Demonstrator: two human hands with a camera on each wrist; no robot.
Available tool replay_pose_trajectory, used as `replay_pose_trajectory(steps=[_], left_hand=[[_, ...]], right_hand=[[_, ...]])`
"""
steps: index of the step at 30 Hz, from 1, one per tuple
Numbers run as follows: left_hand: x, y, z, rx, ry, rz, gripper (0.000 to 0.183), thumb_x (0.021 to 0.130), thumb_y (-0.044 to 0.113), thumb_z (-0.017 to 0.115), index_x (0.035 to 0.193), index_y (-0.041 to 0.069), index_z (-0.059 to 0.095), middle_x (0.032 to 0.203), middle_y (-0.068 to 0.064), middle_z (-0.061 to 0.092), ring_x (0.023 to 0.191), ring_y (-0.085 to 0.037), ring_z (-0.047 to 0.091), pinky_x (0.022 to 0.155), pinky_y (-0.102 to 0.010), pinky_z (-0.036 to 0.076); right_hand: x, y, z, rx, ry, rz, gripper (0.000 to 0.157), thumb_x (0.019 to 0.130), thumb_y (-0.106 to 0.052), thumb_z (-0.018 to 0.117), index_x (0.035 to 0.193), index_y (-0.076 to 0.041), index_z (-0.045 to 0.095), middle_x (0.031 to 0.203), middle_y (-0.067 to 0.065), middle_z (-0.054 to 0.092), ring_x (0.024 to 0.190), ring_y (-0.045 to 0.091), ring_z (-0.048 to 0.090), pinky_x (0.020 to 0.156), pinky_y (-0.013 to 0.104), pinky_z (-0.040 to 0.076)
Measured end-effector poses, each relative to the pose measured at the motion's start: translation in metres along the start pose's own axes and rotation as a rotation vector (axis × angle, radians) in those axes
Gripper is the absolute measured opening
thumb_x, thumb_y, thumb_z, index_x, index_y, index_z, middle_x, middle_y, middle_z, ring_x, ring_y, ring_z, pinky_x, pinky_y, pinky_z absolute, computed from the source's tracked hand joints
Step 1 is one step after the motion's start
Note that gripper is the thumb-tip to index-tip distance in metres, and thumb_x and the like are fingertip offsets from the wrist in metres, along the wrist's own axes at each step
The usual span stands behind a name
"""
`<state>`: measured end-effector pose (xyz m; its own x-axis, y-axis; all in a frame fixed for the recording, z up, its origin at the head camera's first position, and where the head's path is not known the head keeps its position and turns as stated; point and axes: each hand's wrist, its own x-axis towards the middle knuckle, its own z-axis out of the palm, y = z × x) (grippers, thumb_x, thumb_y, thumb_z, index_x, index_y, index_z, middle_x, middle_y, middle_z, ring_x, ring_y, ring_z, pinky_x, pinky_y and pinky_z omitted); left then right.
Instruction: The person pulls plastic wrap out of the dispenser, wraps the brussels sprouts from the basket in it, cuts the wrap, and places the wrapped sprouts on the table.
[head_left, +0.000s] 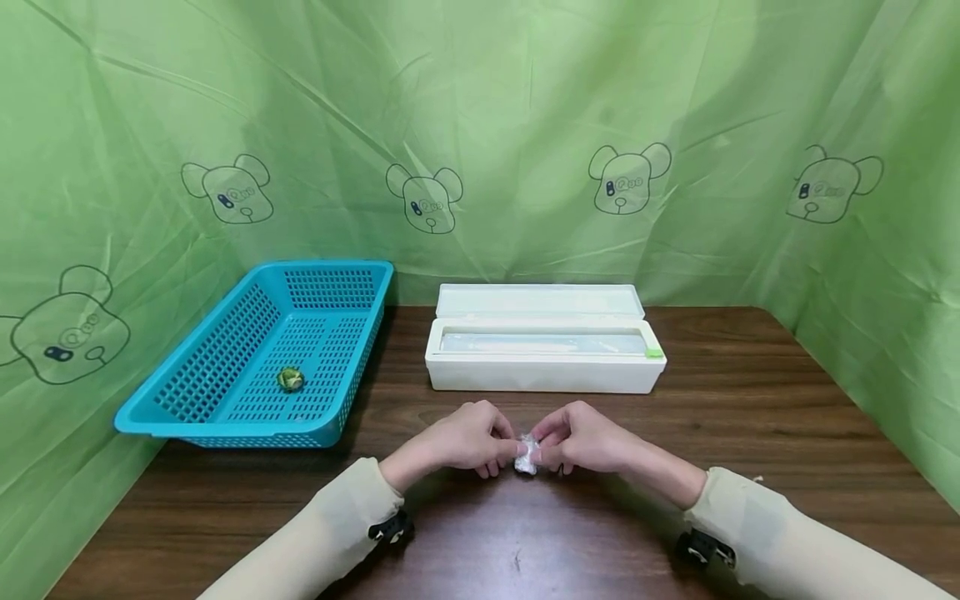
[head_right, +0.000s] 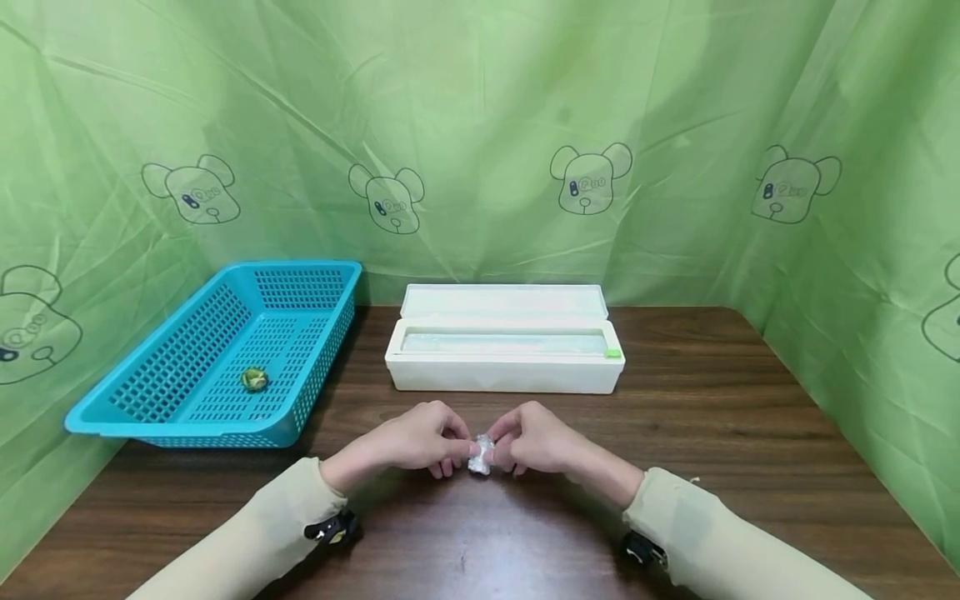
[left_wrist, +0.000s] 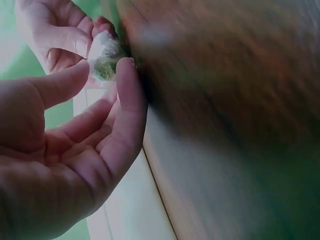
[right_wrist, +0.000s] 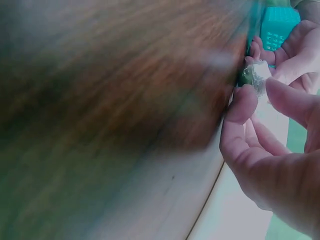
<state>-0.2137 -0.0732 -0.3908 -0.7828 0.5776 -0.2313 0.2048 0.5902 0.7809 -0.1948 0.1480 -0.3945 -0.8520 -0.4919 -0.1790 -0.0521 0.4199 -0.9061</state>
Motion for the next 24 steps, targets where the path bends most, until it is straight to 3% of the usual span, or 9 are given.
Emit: replay_pose_trajectory(steps=[5,12,17,24], left_hand=[[-0.0004,0.0021,0.0014,-0.024,0.039,0.038,0.011,0.095,0.012,0.08,0.089,0.007,0.072,0.071,-0.007,0.072,0.06,-0.021,0.07,0.056,-0.034,0.058],[0.0024,0.0022,0.0019,-0.058,0.113,0.131,0.025,0.08,-0.002,0.088,0.092,0.007,0.068,0.082,-0.003,0.071,0.067,-0.02,0.073,0.061,-0.033,0.06],[0.0008,0.0017,0.0039,-0.062,0.108,0.144,0.029,0.074,-0.005,0.091,0.089,0.006,0.069,0.085,-0.004,0.073,0.074,-0.011,0.073,0.066,-0.026,0.058],[-0.0029,0.0039,0.0036,-0.013,0.081,0.16,0.029,0.074,0.0,0.094,0.093,0.008,0.073,0.088,-0.002,0.073,0.078,-0.013,0.073,0.07,-0.025,0.058]], right_hand=[[-0.0025,0.0025,-0.0017,0.049,0.037,-0.01,0.033,0.086,-0.002,0.081,0.115,0.011,0.071,0.092,0.013,0.076,0.074,0.024,0.071,0.066,0.036,0.059],[-0.0061,0.0006,-0.0036,0.04,0.129,-0.05,0.036,0.082,-0.003,0.086,0.114,0.008,0.074,0.093,0.01,0.076,0.078,0.019,0.072,0.07,0.03,0.059],[-0.0047,0.0043,-0.0018,0.033,0.13,-0.069,0.037,0.077,0.0,0.09,0.11,0.007,0.074,0.088,0.009,0.074,0.078,0.018,0.071,0.068,0.027,0.057],[-0.0058,0.0072,-0.0013,-0.088,0.117,-0.099,0.037,0.075,-0.005,0.093,0.108,0.001,0.077,0.083,0.006,0.071,0.072,0.018,0.063,0.059,0.025,0.052]])
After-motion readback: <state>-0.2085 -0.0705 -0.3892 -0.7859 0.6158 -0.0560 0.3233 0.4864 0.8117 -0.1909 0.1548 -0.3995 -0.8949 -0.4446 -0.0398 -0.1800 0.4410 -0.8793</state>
